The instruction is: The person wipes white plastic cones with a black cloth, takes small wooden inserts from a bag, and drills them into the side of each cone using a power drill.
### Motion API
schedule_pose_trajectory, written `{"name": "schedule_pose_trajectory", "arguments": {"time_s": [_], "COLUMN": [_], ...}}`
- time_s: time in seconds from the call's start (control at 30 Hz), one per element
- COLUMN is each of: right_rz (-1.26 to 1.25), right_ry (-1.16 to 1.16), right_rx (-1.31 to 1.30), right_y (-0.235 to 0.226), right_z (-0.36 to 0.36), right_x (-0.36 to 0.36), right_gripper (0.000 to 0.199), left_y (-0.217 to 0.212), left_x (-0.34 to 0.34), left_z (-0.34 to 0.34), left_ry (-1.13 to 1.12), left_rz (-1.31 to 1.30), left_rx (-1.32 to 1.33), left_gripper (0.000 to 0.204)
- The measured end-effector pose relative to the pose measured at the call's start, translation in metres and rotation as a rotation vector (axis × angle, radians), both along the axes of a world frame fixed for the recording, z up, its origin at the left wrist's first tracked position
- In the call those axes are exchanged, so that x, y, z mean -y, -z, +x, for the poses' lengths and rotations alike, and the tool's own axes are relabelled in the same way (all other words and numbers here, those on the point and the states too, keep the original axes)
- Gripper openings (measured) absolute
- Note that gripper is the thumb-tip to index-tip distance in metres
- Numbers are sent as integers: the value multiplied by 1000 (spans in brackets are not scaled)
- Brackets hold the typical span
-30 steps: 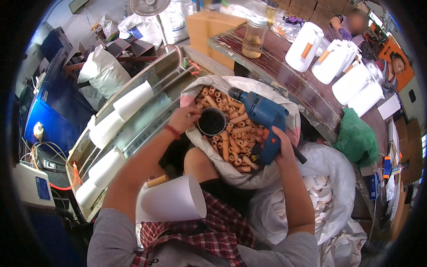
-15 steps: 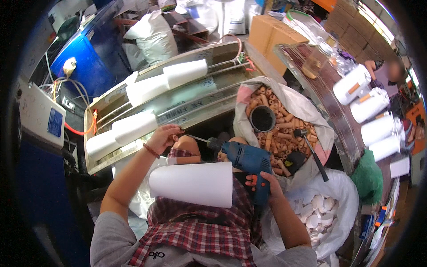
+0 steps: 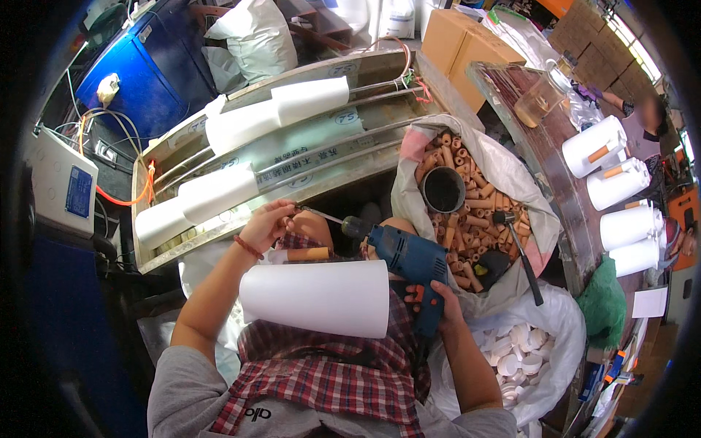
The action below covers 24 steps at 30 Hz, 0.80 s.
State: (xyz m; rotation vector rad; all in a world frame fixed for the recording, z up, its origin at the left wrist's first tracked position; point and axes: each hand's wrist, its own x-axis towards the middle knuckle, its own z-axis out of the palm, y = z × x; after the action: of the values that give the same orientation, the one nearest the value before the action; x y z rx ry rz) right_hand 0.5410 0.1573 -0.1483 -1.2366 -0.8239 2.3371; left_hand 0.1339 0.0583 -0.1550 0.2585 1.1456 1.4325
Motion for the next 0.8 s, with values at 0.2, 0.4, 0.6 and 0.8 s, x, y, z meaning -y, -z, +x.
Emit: {"name": "schedule_pose_trajectory", "arguments": {"time_s": [0.2,0.4,0.6,0.8], "right_rz": [-12,-2,11,20], "right_ry": [-24,-44,-49,-54], "right_rx": [-17,-31,-14,-30], "right_y": [3,4,3,2], "right_z": [4,5,5,5], "right_x": [-3,-5,-5,-6], "right_gripper": [55,54,54,54], "left_y": [-5,-11,-7,-2], "left_x": [0,-1,0,0], "left_z": [2,7,6,5], "left_ry": [2,-23,-23,-28], "left_rz": [-5,-35,-59,-42], "left_rx": [-90,-229,-198,-162], "left_gripper": [11,12,12,11]}}
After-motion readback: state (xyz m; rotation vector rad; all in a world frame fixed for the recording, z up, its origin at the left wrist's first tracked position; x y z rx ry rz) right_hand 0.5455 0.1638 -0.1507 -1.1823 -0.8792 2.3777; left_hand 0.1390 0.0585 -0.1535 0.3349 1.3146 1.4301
